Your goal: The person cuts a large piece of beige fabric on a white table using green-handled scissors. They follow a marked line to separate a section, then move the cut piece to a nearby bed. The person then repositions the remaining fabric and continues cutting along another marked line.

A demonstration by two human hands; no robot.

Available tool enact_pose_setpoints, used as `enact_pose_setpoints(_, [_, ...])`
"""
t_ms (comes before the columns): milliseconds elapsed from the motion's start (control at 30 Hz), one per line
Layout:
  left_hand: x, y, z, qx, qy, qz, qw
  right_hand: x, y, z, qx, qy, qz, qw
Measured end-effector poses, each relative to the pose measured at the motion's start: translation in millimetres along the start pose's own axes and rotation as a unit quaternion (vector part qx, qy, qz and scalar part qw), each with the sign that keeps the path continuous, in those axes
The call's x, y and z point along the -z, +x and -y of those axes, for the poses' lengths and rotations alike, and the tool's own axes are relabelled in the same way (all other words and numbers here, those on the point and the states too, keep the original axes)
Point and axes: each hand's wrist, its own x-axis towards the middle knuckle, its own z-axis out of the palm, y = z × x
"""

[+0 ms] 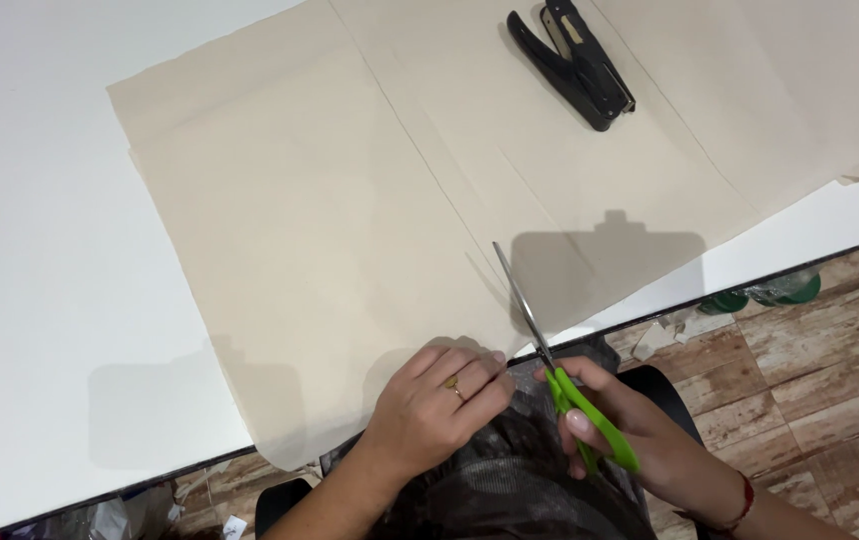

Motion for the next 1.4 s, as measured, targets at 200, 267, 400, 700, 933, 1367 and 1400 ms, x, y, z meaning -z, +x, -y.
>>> enact_pose_setpoints(200, [0, 0, 1, -0.005, 0.003, -0.015, 1.0, -5, -2, 2, -0.033, -0.021, -0.056, 0.998])
enact_pose_setpoints(267, [-2, -1, 2, -0.006, 0.002, -0.011, 1.0, -4, -2, -3, -0.028, -0.003, -0.064, 0.998])
enact_pose_setpoints(400, [-1, -1, 2, -0.004, -0.004, -0.008, 1.0, -5, -1, 0, -0.04, 0.033, -0.059, 0.997])
enact_pose_setpoints(700, [-4, -3, 4, -0.004, 0.013, -0.016, 1.0, -6, 0, 0, -0.061, 0.014, -0.08, 0.995])
enact_pose_setpoints(933, [0, 0, 5, -0.005, 0.0, -0.034, 0.999, -3, 12, 9, -0.04, 0.036, -0.061, 0.997])
enact_pose_setpoints(1367, [-1, -1, 6, -0.021, -0.037, -0.058, 0.997, -9, 27, 24, 0.02, -0.016, -0.069, 0.997])
enact_pose_setpoints(1400, [0, -1, 6, -0.021, -0.038, -0.057, 0.997, -9, 27, 24, 0.02, -0.015, -0.07, 0.997])
